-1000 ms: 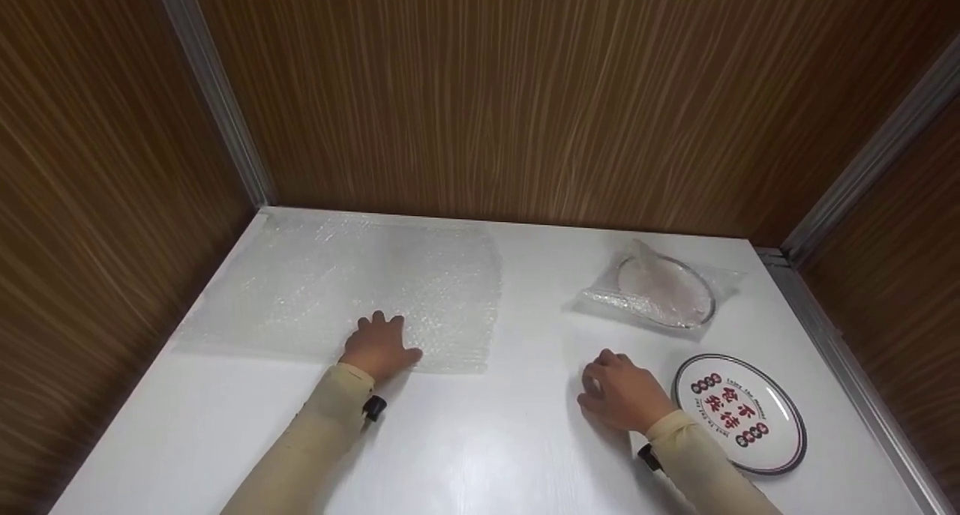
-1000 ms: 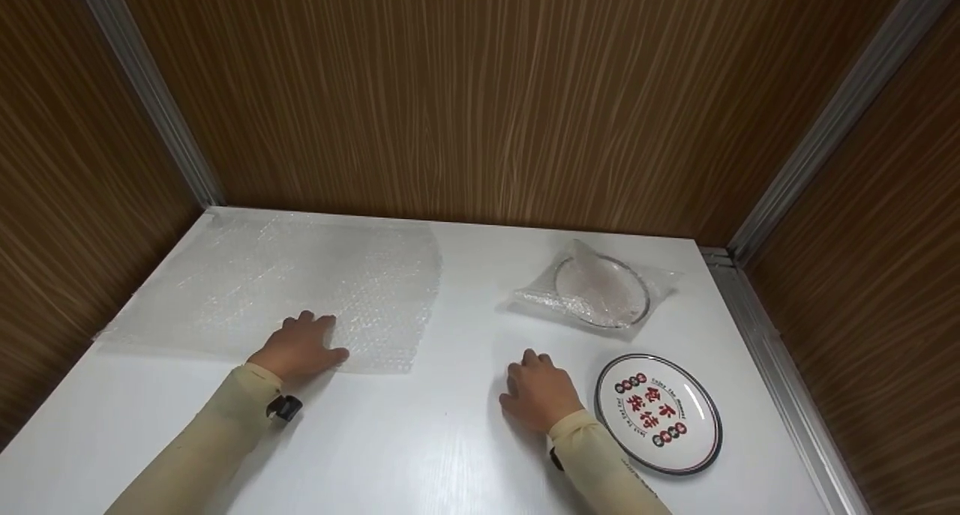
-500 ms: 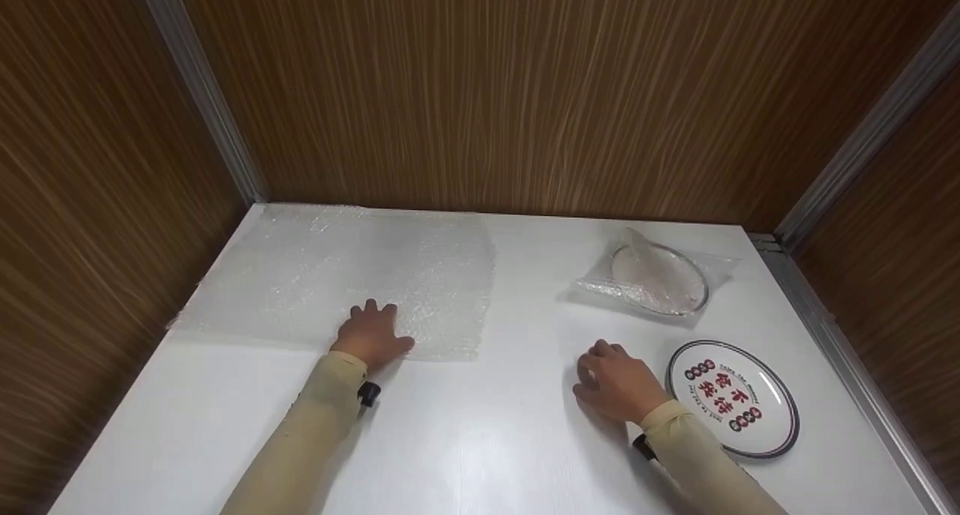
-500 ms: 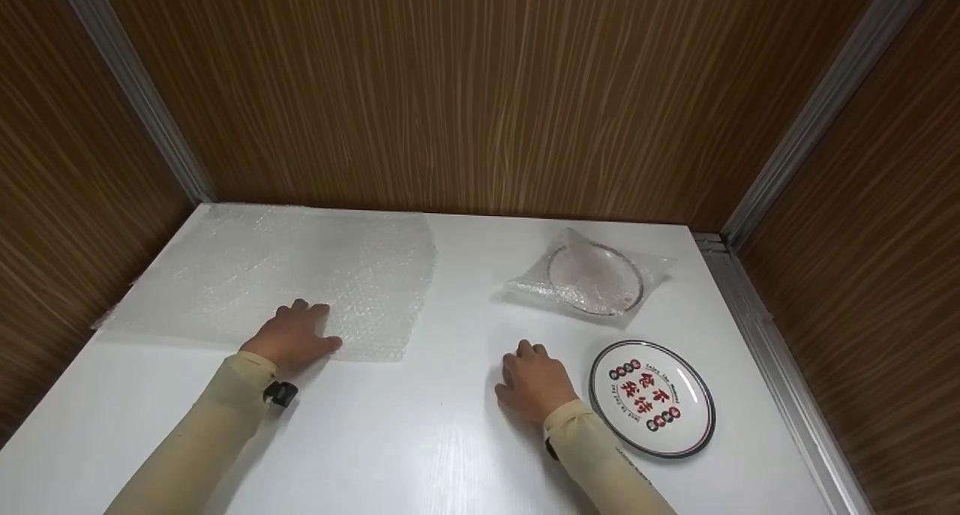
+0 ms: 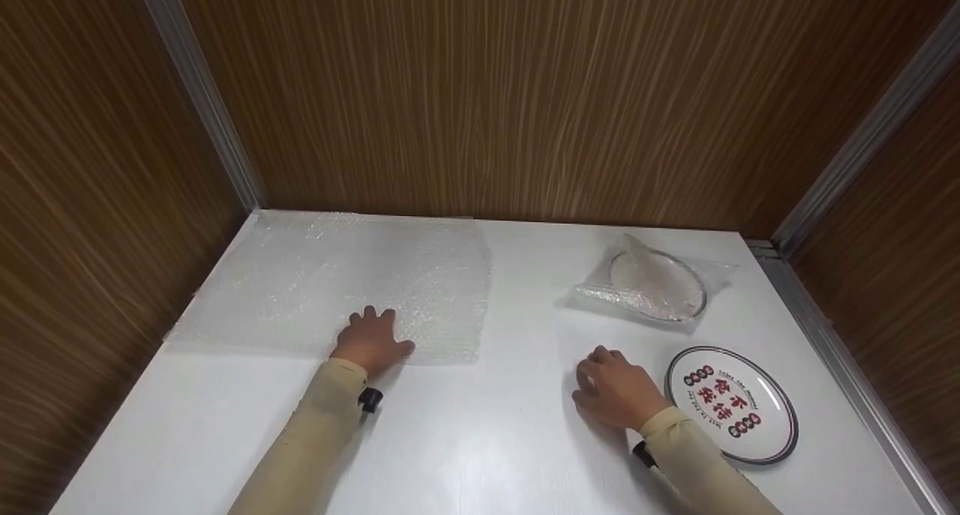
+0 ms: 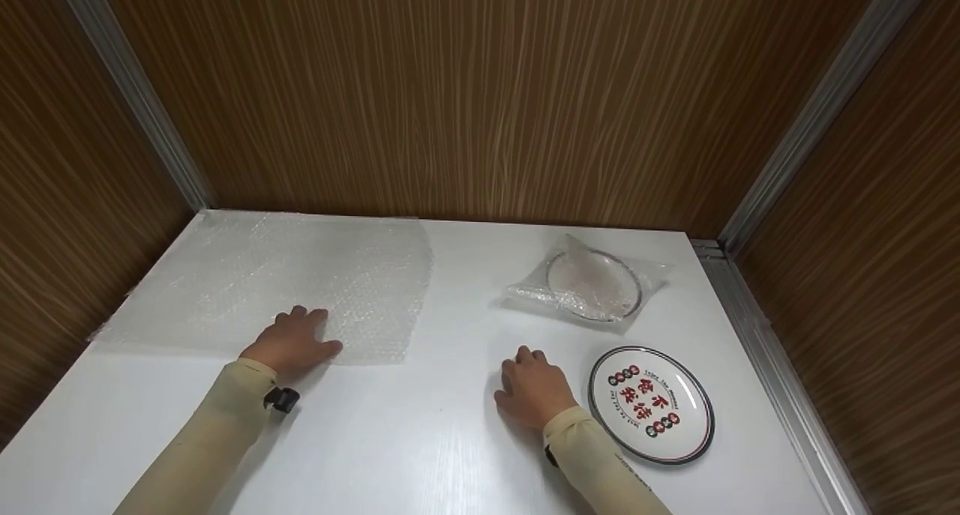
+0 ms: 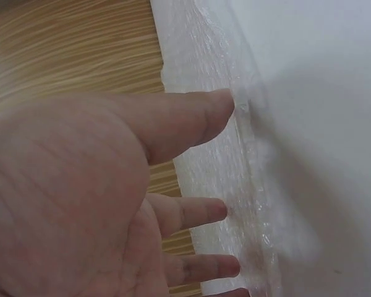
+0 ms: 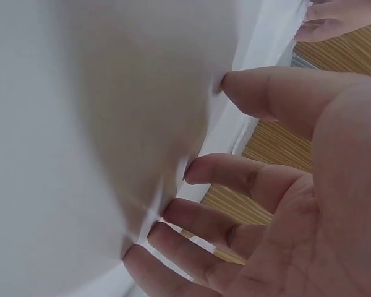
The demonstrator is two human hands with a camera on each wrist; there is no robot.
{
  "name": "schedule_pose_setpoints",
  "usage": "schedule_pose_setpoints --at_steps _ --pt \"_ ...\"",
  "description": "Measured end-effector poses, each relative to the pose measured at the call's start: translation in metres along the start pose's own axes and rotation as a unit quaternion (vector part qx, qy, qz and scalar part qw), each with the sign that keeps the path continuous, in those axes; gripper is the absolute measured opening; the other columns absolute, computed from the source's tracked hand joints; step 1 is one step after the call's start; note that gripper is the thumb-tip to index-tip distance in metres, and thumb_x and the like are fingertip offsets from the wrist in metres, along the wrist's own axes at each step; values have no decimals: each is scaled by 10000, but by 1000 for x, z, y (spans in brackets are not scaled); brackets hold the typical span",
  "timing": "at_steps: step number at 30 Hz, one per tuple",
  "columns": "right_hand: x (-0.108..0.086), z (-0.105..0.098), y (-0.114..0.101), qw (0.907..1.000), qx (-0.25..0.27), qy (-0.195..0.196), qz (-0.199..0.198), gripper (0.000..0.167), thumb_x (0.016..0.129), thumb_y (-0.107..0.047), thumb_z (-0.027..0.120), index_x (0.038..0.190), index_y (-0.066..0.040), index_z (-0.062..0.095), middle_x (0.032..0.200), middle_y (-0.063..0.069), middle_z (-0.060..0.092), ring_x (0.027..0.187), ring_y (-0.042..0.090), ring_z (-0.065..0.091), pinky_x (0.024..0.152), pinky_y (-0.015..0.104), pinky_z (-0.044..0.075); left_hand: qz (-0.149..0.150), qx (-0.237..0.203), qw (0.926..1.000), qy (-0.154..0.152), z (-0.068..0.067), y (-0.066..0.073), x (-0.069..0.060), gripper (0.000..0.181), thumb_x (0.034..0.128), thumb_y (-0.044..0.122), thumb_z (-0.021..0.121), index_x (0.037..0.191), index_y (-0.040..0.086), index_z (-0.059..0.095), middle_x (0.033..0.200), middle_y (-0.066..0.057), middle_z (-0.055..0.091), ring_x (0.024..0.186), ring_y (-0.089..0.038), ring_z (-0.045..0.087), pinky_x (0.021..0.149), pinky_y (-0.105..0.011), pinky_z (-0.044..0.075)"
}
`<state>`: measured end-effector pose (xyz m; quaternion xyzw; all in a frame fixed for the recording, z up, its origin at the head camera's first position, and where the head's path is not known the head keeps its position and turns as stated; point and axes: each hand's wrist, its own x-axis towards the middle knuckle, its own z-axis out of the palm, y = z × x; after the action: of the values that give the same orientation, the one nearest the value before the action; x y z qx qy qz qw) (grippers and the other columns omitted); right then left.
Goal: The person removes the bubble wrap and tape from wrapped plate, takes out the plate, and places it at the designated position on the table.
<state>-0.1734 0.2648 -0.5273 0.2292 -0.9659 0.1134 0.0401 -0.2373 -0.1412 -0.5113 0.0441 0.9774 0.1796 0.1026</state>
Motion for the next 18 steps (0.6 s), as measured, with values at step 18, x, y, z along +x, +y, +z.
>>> schedule_pose_setpoints --at_steps 18 --pt "1 -9 1 9998 -58 -200 17 149 858 -205 759 846 -141 625 1061 108 661 957 325 641 644 481 569 1217 -716 9803 1381 -9 47 -24 559 961 319 732 1418 36 579 1349 -197 605 1255 -389 565 997 -532 499"
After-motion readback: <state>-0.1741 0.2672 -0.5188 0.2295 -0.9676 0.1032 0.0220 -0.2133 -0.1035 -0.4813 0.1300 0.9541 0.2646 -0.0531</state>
